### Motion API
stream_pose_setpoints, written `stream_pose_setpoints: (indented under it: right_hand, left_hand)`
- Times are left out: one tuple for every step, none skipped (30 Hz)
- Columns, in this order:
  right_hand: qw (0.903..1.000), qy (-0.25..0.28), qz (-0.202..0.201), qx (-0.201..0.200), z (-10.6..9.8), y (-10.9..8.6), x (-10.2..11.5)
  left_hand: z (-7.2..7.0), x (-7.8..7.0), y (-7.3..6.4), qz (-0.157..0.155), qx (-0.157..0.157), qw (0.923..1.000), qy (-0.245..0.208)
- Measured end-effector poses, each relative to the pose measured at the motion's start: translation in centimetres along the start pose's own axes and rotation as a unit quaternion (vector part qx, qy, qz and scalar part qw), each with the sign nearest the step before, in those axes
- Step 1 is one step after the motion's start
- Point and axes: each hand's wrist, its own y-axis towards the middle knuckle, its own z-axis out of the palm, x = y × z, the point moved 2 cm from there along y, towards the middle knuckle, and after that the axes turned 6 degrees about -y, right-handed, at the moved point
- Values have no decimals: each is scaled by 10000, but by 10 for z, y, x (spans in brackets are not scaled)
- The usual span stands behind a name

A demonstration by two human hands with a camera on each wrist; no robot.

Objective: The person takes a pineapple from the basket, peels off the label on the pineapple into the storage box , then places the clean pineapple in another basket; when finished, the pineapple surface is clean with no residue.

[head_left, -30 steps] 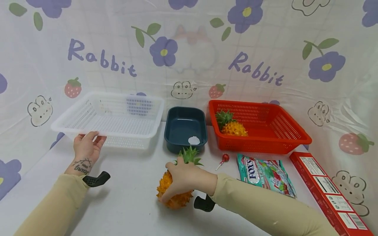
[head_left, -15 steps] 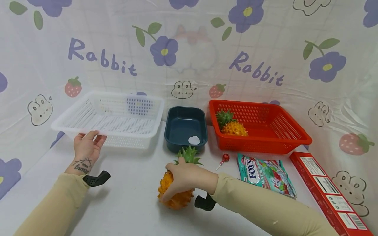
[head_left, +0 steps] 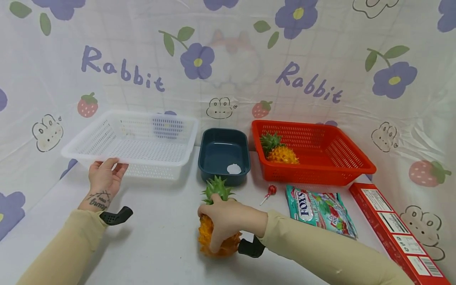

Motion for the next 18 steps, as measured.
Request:
stream_pose_setpoints:
  right_hand:
    - [10000,-28,-26,-7,0,-1,0]
    - [10000,-48,-45,-18,0,-1,0]
    - [10000,-61,-64,-24,0,-2,-1]
    - [9999,-73,-82,-27,0,-2,-1]
    - [9999,-94,-95,-31,0,-3,-1]
    - [9998,-126,-117,-40,0,-3,-1]
    - [9998,-145,-136,-48,0,-4,-1]
    - [9998,-142,-150,-47,0,-4,-2]
    - [9998,-125,-173,-37,-1,-5,-2]
    - [9998,-93,-196,-30,-1,-6,-2]
    - [9997,-69,-226,-27,-2,-7,-2]
    - [9997,-36,-257,-27,-3,-8,-3]
    - [9996,18,-281,-21,-4,-10,-3]
    - [9995,67,-316,-19,-6,-11,-3]
    - [9993,96,-348,-27,-8,-13,-2]
    - [9992,126,-373,-38,-10,-15,-2]
    - [9991,150,-400,-48,-12,-17,-1]
    - [9989,192,-429,-57,-14,-19,-1]
  left_hand:
    - [0,0,0,2,18,10000,-7]
    - [0,0,0,10,29,10000,-7]
    - [0,0,0,17,36,10000,0]
    - [0,0,0,21,41,10000,5]
    - [0,0,0,28,46,10000,12]
    - [0,1,1,36,55,10000,29]
    - [0,1,1,40,61,10000,43]
    - [0,1,1,48,67,9999,59]
    - [0,1,1,52,77,9999,72]
    - [0,1,1,50,81,9999,76]
    - [0,1,1,51,89,9999,73]
    - [0,1,1,51,96,9999,69]
    - [0,1,1,49,93,9999,58]
    - [0,1,1,49,97,9999,45]
    - [0,1,1,47,95,9999,37]
    - [0,1,1,44,88,9999,23]
    - [0,1,1,42,91,9999,17]
    - [-1,0,1,36,88,10000,16]
